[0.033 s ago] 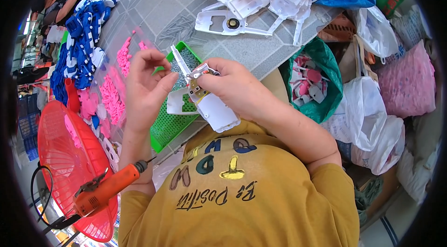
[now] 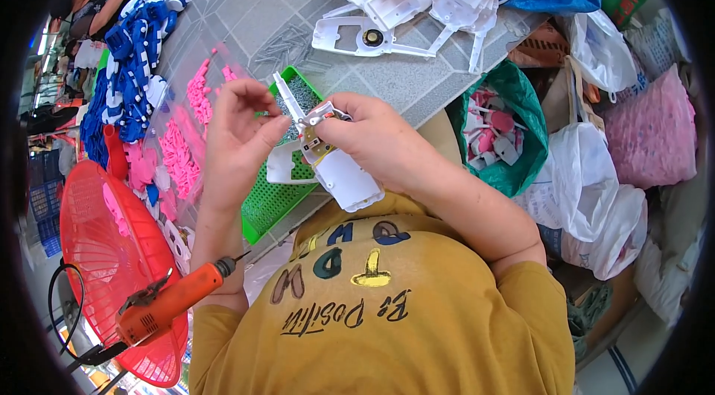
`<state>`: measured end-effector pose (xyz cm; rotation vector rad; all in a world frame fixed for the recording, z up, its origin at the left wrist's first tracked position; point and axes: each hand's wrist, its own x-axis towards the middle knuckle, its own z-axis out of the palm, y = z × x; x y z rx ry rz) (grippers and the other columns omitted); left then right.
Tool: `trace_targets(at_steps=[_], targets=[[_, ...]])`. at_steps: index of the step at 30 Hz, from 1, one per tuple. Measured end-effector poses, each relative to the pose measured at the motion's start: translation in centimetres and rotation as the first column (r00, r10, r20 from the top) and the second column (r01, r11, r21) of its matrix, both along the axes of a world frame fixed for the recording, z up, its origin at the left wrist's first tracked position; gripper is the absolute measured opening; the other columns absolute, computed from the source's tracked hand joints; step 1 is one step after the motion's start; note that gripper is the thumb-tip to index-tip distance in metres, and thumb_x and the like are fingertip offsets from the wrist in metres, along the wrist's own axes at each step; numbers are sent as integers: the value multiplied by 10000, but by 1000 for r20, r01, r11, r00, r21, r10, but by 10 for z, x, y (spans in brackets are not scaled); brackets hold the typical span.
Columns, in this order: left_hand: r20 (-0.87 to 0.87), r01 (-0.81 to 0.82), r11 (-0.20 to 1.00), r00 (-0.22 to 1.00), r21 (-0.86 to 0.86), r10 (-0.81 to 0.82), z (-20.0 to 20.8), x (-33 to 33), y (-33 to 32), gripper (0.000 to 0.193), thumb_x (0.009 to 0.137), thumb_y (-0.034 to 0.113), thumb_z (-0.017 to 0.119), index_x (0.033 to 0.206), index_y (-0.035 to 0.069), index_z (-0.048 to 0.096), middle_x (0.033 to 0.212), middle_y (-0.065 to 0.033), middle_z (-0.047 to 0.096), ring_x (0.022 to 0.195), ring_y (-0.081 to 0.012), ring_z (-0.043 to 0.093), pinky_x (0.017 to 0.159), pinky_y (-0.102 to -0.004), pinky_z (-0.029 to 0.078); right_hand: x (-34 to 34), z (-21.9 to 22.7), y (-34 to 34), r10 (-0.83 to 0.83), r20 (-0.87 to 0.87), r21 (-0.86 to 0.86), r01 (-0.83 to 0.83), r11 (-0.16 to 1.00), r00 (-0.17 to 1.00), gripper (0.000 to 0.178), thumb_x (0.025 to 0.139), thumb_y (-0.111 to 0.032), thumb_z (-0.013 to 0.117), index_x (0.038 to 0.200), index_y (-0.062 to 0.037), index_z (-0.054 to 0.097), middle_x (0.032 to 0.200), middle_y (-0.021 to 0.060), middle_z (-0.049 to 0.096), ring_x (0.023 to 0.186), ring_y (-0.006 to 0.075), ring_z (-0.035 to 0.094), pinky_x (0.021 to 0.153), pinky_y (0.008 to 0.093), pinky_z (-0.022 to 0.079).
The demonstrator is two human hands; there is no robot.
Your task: Assembling a toy drone by connecting electronic components and plastic parts.
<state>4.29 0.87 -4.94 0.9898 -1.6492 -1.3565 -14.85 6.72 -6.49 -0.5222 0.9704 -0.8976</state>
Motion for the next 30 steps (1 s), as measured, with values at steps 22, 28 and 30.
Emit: trace_targets(at_steps=[22,28,30], targets=[[-39,-69,977,996,200,78,2,-16,21,322,874,-92,626,1139,-5,465,989,-83,606,903,-117,617,796,-242,514,7,-9,9,-34,-274,-276,-44,960,961,205,956,-90,571,1129,11,614,978,31,658,878,68,602,764,237,494],[-54,-62,974,996,217,75,4,-18,15,305,873,-92,627,1122,-10,471,990,-90,620,898,-119,625,787,-243,518,6,-5,9,-70,-256,-314,-14,949,964,203,961,-91,569,1132,10,608,989,45,664,888,88,621,782,250,508],[-54,-30,975,998,218,43,8,-17,11,295,884,-71,632,1129,-9,480,1004,-89,626,920,-119,624,807,-244,515,4,-6,6,-57,-48,-102,52,993,997,217,952,-109,586,1136,4,602,1005,71,676,892,136,668,780,287,543]])
